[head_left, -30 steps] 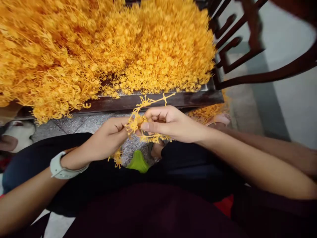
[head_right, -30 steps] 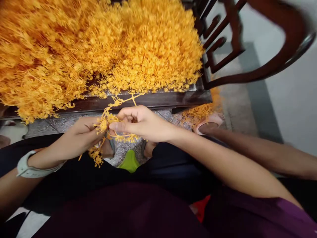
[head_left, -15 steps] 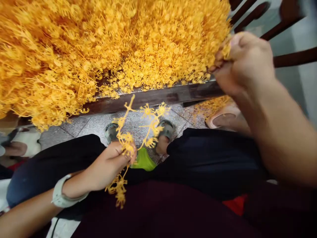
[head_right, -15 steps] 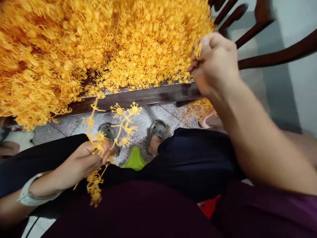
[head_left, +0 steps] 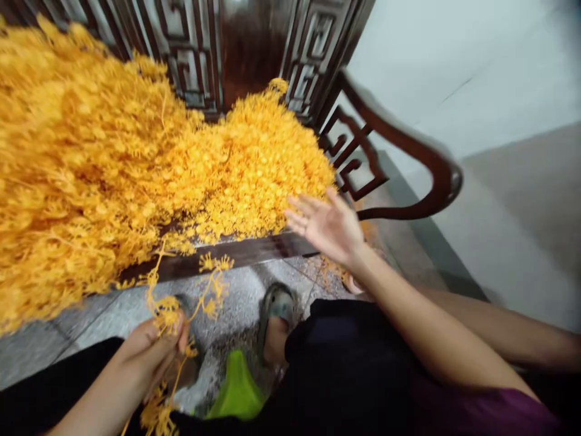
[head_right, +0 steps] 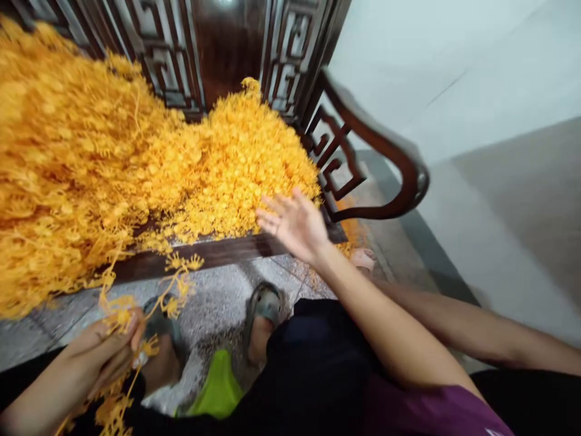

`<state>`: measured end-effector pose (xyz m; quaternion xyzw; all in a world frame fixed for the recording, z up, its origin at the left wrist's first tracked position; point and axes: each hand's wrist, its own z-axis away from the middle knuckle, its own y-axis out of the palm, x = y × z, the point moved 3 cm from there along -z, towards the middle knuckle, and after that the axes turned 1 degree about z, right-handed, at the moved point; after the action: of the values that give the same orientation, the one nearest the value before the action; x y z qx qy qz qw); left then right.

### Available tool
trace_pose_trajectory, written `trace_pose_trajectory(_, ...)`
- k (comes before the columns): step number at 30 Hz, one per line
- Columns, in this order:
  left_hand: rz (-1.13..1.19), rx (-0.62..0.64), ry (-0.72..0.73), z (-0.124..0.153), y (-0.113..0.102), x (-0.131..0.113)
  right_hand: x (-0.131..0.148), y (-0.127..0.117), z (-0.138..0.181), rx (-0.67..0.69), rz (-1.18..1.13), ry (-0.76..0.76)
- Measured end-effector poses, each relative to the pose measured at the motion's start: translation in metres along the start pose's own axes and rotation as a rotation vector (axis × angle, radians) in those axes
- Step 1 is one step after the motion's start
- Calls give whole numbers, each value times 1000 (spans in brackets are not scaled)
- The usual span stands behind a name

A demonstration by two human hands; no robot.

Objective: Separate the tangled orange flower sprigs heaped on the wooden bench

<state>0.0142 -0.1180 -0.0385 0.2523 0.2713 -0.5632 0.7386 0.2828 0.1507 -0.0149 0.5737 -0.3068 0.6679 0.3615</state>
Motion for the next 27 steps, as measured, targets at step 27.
trace_pose_trajectory(27, 73, 293, 90, 12, 19, -9, -26, 26, 3, 2, 101, -43)
